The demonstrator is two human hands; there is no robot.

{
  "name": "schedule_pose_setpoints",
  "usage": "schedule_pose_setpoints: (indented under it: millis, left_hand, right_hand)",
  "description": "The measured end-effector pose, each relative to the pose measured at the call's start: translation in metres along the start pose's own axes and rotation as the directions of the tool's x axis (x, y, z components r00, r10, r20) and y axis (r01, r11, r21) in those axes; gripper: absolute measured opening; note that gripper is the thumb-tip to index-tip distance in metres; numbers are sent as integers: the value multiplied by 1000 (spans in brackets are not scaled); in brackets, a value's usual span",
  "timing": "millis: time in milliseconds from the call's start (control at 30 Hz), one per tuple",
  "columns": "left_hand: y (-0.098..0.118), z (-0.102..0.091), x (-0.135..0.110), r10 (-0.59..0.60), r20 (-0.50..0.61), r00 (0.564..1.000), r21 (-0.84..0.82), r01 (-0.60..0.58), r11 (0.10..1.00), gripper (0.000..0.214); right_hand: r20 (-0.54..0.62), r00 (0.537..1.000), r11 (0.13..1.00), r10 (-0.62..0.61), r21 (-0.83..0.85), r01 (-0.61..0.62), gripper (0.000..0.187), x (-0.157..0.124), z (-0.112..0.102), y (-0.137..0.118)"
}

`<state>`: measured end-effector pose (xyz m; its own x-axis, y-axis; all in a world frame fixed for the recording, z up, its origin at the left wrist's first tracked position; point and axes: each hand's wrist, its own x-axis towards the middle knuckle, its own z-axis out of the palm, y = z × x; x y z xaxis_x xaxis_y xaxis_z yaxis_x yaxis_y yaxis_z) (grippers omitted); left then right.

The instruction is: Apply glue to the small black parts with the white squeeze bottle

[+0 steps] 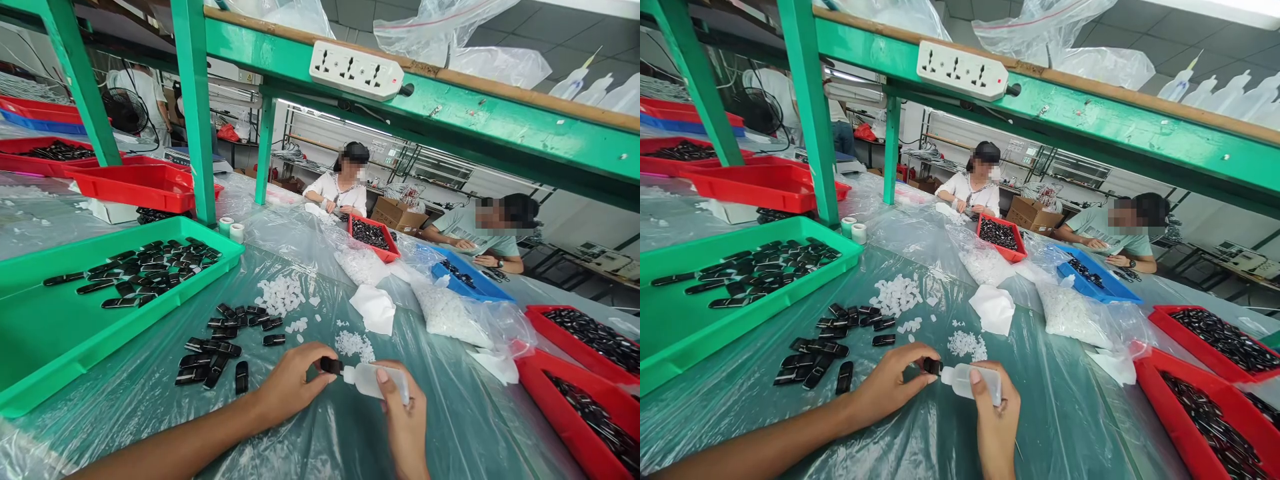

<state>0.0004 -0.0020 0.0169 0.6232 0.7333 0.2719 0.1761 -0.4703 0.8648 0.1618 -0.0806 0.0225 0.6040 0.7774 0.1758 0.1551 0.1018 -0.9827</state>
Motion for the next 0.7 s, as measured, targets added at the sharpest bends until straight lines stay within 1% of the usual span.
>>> schedule_pose_setpoints:
  millis: [67, 100, 200, 267, 333, 400, 500, 600, 700]
  left_hand:
    - [1, 0, 0, -12, -5, 1000, -41, 12, 999, 18]
    - [2, 1, 0, -19, -10, 1000, -62, 18, 998, 18]
    - [3, 1, 0, -32, -20, 999, -112, 30, 993, 17]
    - [3, 1, 0, -31, -19, 999, -125, 28, 992, 17]
    - [3, 1, 0, -22, -18, 1000, -125, 19, 992, 16]
    - [3, 1, -1, -20, -19, 1000, -111, 18, 994, 15]
    - [4, 1, -2, -41, -8, 999, -72, 41, 997, 10]
    - [5, 1, -2, -45, -8, 999, -22, 44, 999, 5]
    - [3, 1, -2, -40, 2, 999, -5, 41, 999, 10]
  right_hand:
    - [33, 992, 982, 124, 139, -127, 35, 4, 0, 6]
    - [65, 981, 956, 181, 221, -191, 35, 5, 1, 8]
    - [187, 943, 831, 275, 446, -331, 34, 8, 4, 11]
    - [242, 920, 743, 310, 541, -393, 32, 8, 5, 10]
    - [258, 900, 680, 351, 591, -434, 32, 8, 5, 8]
    - [260, 886, 647, 384, 609, -459, 32, 8, 5, 6]
    - [266, 875, 621, 404, 623, -476, 31, 9, 4, 5]
    - [285, 874, 603, 394, 637, -480, 31, 10, 4, 5]
    - [298, 873, 589, 386, 648, -482, 30, 10, 4, 6]
